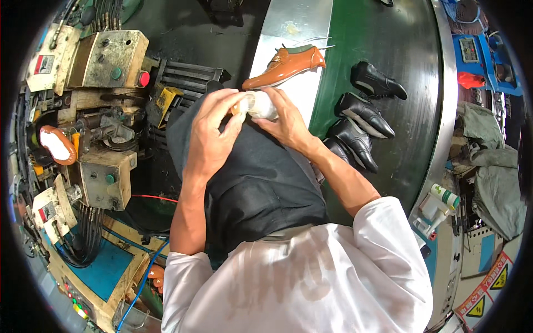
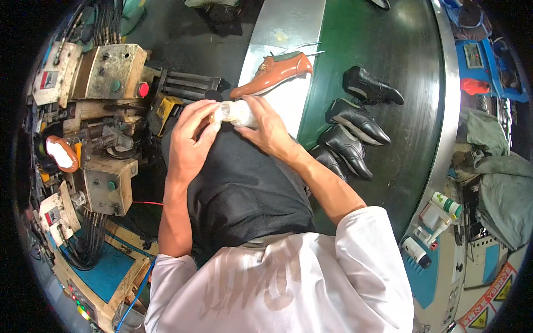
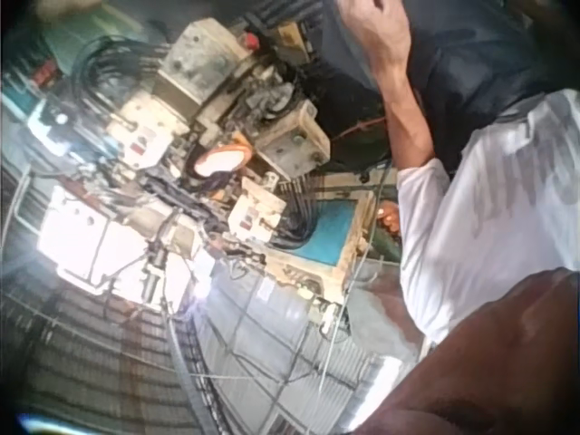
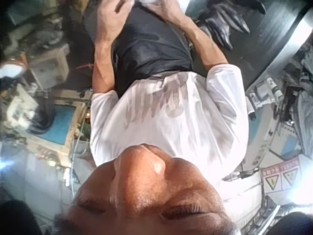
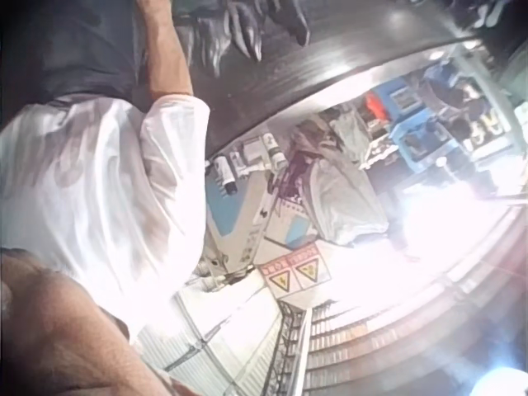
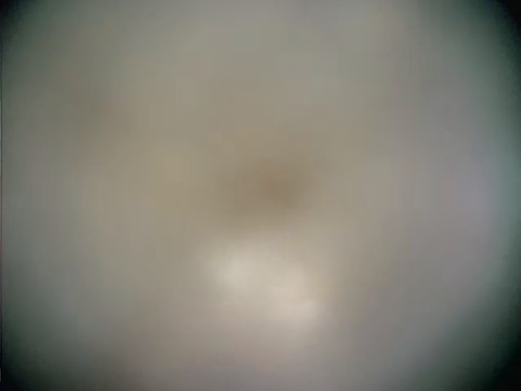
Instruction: The person assembles shoes by pressing soles into a machine mold and attaching uppers. They use pliers to adjust a small component and apply glue to the sole before placing the upper on top.
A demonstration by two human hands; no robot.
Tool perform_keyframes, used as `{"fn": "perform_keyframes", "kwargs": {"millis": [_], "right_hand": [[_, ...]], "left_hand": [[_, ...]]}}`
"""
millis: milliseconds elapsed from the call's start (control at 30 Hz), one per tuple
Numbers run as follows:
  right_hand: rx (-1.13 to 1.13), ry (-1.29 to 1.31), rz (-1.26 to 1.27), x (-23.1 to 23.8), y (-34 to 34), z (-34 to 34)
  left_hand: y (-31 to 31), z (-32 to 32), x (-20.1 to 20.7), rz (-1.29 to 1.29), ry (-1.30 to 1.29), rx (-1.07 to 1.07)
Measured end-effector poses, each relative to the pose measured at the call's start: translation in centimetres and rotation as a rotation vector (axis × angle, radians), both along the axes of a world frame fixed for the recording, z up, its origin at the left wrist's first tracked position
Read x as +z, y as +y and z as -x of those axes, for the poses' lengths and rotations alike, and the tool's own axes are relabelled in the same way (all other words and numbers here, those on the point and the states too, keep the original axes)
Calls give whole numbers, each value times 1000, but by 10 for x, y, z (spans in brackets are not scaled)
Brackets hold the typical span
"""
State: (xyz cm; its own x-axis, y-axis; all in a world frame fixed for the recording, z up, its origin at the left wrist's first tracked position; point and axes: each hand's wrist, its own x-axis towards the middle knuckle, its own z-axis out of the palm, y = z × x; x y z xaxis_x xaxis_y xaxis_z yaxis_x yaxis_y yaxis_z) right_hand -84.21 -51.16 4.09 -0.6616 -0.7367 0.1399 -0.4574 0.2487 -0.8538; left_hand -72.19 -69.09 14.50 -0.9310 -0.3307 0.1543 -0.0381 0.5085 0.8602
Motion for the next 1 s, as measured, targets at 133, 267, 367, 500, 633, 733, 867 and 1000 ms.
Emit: {"fn": "perform_keyframes", "kwargs": {"millis": [133, 267, 367, 500, 633, 733, 867, 1000], "right_hand": [[59, 109, 36, 35, -3, 4], [88, 251, 21, 40, 1, 4], [56, 255, 90, 42, 4, -2], [33, 223, 196, 34, 7, -11], [27, 150, 222, 30, 12, -15], [89, 51, 205, 38, 16, -15], [98, -15, 151, 53, 21, -14], [37, 92, 82, 71, 23, -14]], "left_hand": [[0, 1, 18, 172, 48, 5], [5, -5, 32, 321, -2, 12], [12, -6, 40, 423, -10, 25], [26, -3, 50, 492, 49, 14], [34, 2, 60, 491, 96, -63], [26, 6, 61, 459, 165, -238], [18, 3, 76, 209, 55, -305], [18, 4, 77, 269, -24, -112]]}}
